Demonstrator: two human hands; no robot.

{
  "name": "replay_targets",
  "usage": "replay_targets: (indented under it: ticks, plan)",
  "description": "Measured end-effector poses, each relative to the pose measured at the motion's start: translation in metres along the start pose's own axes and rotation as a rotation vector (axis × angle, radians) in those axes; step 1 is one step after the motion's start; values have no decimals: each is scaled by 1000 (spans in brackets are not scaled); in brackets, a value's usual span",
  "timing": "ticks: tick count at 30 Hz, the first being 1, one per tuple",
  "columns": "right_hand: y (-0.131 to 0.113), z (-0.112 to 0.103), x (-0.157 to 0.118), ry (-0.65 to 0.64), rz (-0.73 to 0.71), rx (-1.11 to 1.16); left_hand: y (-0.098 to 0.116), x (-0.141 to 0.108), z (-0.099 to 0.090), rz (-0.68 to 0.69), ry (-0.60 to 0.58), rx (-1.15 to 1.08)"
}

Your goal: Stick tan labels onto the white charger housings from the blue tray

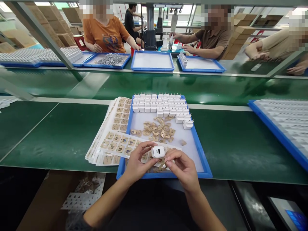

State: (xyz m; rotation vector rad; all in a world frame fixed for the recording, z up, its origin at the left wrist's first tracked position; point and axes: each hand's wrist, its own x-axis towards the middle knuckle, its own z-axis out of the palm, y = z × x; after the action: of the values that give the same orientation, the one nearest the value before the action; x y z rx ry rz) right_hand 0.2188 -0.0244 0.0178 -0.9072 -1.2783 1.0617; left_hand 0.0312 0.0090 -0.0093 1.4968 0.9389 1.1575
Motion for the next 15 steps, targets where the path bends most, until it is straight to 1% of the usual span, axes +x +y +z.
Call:
replay_targets:
  ticks: [4, 6, 10, 15]
  plan:
    - [-1, 4, 4, 142, 57, -32, 1, 0, -1, 201, 26, 239]
    - [-1, 7, 8, 191, 98, -54, 3, 0, -1, 267, 33, 289]
    - [0, 11, 12, 214, 146, -73, 6, 2, 0, 301, 43, 311]
    - [1, 15, 13, 236, 159, -71, 6, 3, 0, 308, 48, 333]
